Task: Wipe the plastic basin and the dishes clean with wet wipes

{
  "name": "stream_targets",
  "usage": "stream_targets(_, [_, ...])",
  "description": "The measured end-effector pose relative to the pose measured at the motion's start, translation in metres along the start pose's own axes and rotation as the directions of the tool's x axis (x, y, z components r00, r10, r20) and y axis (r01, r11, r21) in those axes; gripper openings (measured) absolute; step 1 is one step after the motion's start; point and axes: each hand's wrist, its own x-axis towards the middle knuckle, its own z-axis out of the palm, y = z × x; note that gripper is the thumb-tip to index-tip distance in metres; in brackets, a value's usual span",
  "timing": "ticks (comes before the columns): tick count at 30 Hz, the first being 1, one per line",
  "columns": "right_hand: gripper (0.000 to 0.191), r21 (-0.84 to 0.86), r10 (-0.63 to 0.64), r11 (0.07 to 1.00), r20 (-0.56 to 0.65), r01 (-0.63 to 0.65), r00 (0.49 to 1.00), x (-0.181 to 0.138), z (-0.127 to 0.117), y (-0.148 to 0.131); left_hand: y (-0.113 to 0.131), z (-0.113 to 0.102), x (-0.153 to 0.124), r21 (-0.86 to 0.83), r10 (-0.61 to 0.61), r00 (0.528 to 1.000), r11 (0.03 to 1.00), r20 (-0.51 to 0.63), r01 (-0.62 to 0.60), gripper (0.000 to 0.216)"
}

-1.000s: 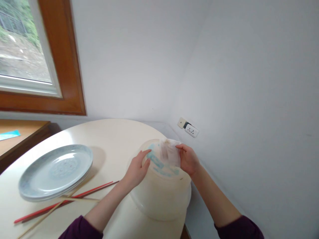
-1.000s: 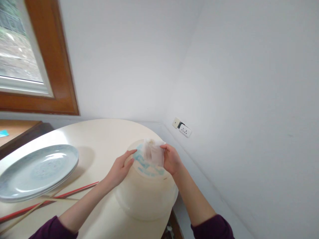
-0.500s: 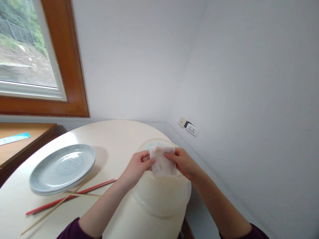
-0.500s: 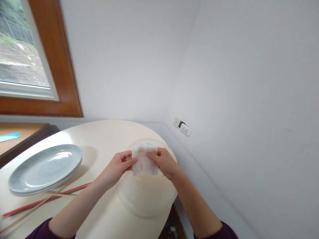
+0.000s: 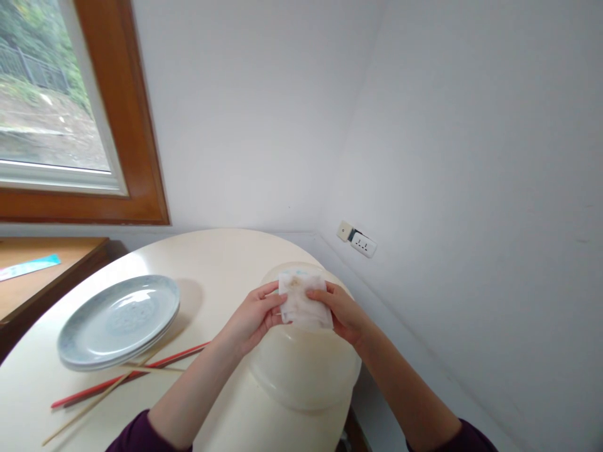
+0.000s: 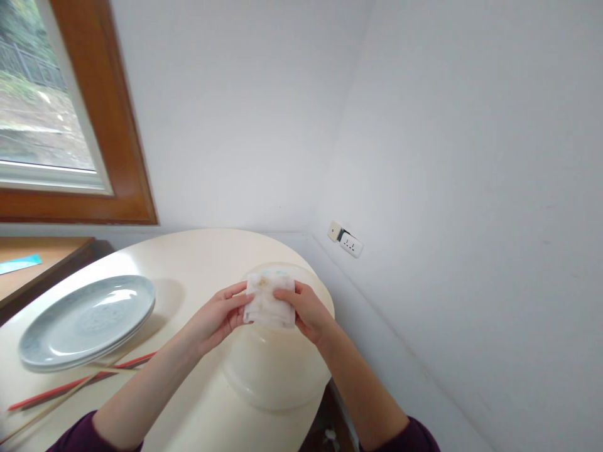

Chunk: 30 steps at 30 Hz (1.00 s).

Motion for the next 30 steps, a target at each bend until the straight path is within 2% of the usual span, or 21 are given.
stream_targets(4, [0.03,0.024,0.014,1.0,0.061,-0.015,0.998,-0.002,-0.001,0.001,-0.001,-0.004,0.003,0.017,-0.013,1.0,1.0,-0.021,0.013,0.031])
stream_targets(11, [0.027,0.091,-0.004,0.996,0.032,0.001,0.999,-0.002,-0.007,0.002,-0.001,-0.004,0.005,0.031,0.009,0.999,0.999,-0.045,-0.008,0.029])
stream_targets(15, [0.015,0.038,-0.059,0.998,0.022,0.058,0.998,-0.003,-0.015,0.002,0.001,-0.001,0.004,0.03,0.023,0.999,0.999,-0.047,-0.022,0.019])
stream_targets(18, [0.006,-0.018,-0.111,0.993,0.079,0.113,0.991,-0.006,-0.02,-0.002,0.005,0.001,0.002,0.093,0.051,0.998,0.995,-0.035,-0.048,0.012])
stream_targets(20, [0.008,-0.001,-0.124,0.992,0.141,0.126,0.982,-0.009,-0.021,-0.006,0.007,0.002,0.002,0.177,0.109,0.994,0.979,-0.01,-0.106,0.013])
stream_targets(22, [0.016,0.04,-0.109,0.994,0.151,0.104,0.983,-0.01,-0.021,-0.008,0.008,0.004,0.001,0.35,0.189,0.982,0.919,0.007,-0.18,0.017])
stream_targets(25, [0.021,0.108,-0.085,0.991,0.082,0.076,0.993,-0.009,-0.017,-0.003,0.009,0.01,0.001,0.612,0.318,0.947,0.739,0.053,-0.282,0.013])
stream_targets(27, [0.027,0.12,-0.075,0.991,0.089,0.064,0.993,-0.008,-0.014,0.002,0.008,0.014,0.002,0.672,0.38,0.92,0.658,0.095,-0.341,0.011])
stream_targets(30, [0.031,0.029,-0.032,0.999,0.12,0.028,0.992,-0.006,-0.013,0.003,0.005,0.013,0.005,0.69,0.404,0.908,0.625,0.113,-0.364,0.011])
